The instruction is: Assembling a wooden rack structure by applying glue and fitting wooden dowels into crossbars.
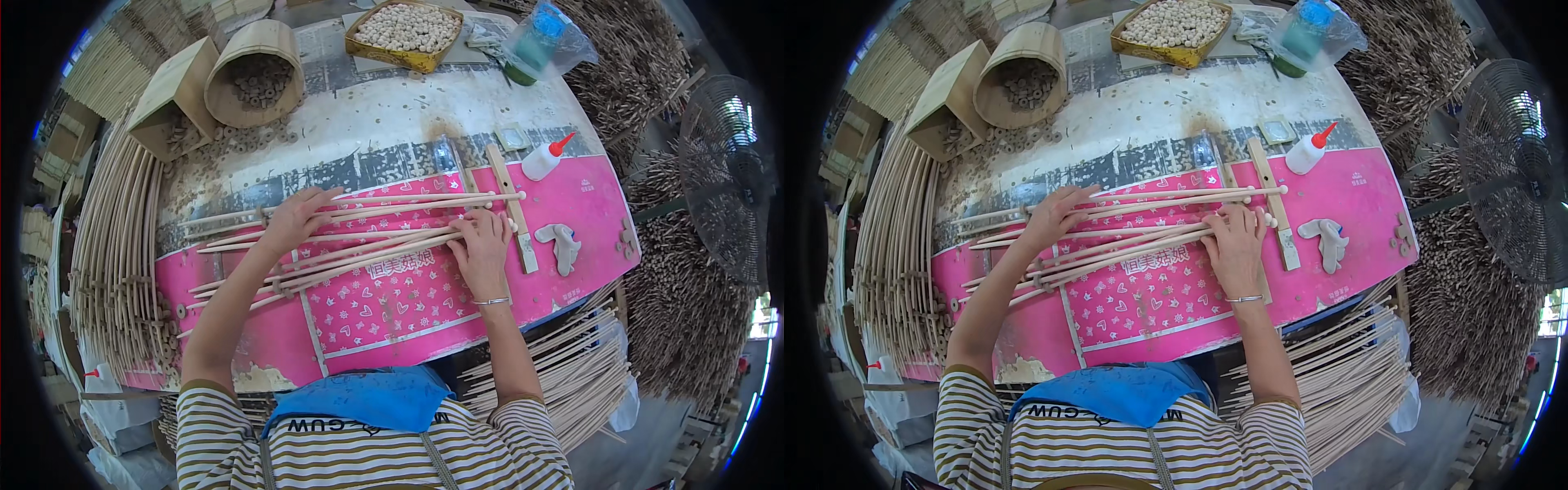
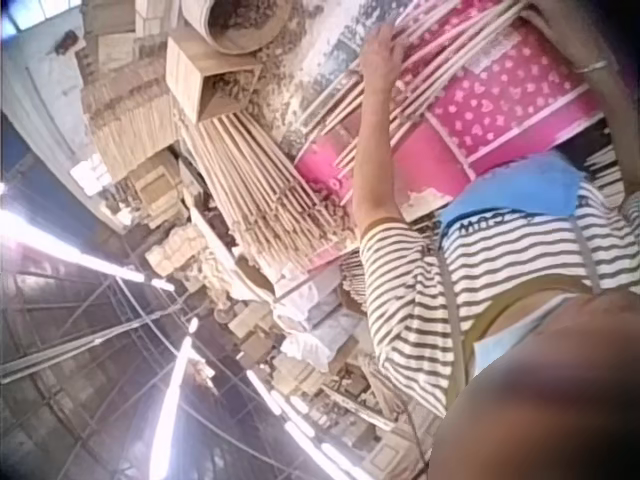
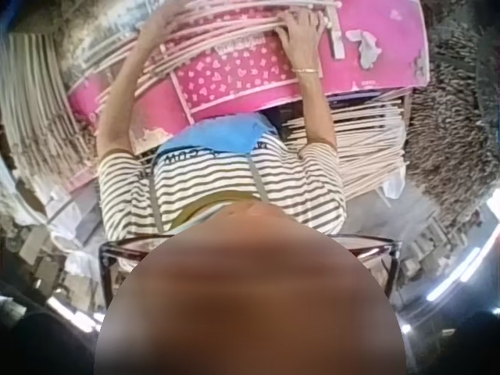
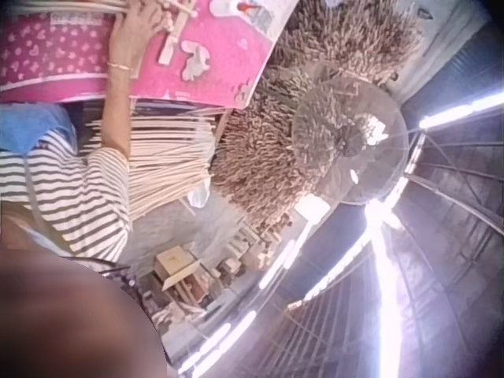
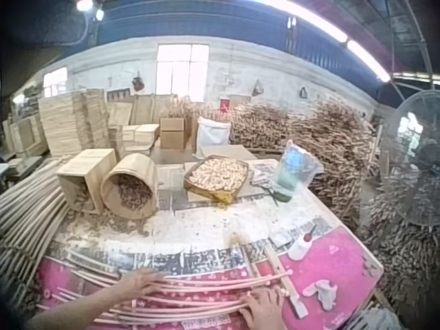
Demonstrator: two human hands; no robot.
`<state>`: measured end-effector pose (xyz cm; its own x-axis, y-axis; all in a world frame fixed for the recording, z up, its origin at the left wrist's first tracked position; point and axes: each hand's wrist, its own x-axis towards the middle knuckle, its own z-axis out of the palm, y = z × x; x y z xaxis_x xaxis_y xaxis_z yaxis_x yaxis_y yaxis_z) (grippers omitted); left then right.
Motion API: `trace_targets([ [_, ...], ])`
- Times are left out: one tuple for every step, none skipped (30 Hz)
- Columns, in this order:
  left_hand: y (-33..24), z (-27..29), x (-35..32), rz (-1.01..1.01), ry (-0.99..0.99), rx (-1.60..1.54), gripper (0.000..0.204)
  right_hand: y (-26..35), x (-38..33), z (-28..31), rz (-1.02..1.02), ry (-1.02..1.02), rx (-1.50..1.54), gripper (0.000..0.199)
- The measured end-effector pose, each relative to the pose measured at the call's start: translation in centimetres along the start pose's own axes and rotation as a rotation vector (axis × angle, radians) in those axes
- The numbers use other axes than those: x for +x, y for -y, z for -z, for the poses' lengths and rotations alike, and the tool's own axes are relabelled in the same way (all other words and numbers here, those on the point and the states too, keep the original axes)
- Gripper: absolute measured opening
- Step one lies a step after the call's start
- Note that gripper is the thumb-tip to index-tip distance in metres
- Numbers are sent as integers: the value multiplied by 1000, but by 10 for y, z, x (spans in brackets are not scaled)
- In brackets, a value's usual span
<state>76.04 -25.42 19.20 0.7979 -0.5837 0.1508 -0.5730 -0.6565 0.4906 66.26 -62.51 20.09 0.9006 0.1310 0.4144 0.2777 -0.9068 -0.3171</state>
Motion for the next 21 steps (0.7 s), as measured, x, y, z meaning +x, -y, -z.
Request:
trace_targets([
  [1, 2, -2, 20, 22, 25, 56, -5, -4, 0, -8, 0, -10, 32],
  [3, 3, -4, 40, 45, 51, 60, -13, -11, -3, 58, -25, 61, 30],
  [7, 3, -12, 57, 54, 68, 67, -17, -17, -5, 126, -53, 137, 27],
  [5, 4, -14, 44, 62, 59, 67, -18, -24, -1, 120, -44, 170, 28],
  [3, 7, -15, 33, 72, 89, 70, -18, -29, 1, 65, -21, 207, 27],
  [1, 10, -20, 26, 82, 121, 73, -14, -33, 5, 9, 0, 249, 26],
  [6, 11, -23, 34, 95, 128, 76, -15, -39, 8, -67, 103, 244, 28],
  [10, 11, -27, 55, 98, 117, 76, -19, -44, 8, -5, 111, 221, 30],
  [11, 10, -29, 75, 100, 107, 75, -22, -47, 9, 58, 119, 197, 32],
  [11, 9, -30, 108, 112, 118, 73, -23, -50, 10, 89, 116, 140, 38],
  [12, 8, -30, 85, 98, 147, 72, -23, -55, 12, 42, 76, 147, 40],
  [11, 4, -28, 59, 82, 174, 71, -16, -49, 18, -6, 34, 151, 44],
  [1, 2, -19, 69, 102, 149, 70, -18, -44, 21, -6, -38, 152, 52],
  [-5, -5, -14, 37, 93, 180, 67, -21, -40, 22, 5, -15, 161, 54],
  [-5, -10, -12, -7, 87, 211, 65, -20, -34, 20, 6, 0, 168, 55],
  [-3, -14, -13, -57, 87, 277, 62, -20, -28, 8, -44, 71, 210, 49],
  [-4, -13, -22, -109, 92, 337, 59, -20, -26, -13, -31, 73, 141, 41],
  [-9, -10, -31, -105, 103, 304, 58, -16, -24, -28, -46, 70, 64, 33],
  [-13, -3, -41, -75, 104, 288, 57, -15, -20, -40, -35, 71, 2, 25],
  [-18, -5, -45, -99, 109, 269, 58, -20, -25, -46, -35, -59, 55, 19],
  [-24, -6, -47, -112, 114, 251, 58, -24, -34, -48, -25, -187, 107, 14],
])
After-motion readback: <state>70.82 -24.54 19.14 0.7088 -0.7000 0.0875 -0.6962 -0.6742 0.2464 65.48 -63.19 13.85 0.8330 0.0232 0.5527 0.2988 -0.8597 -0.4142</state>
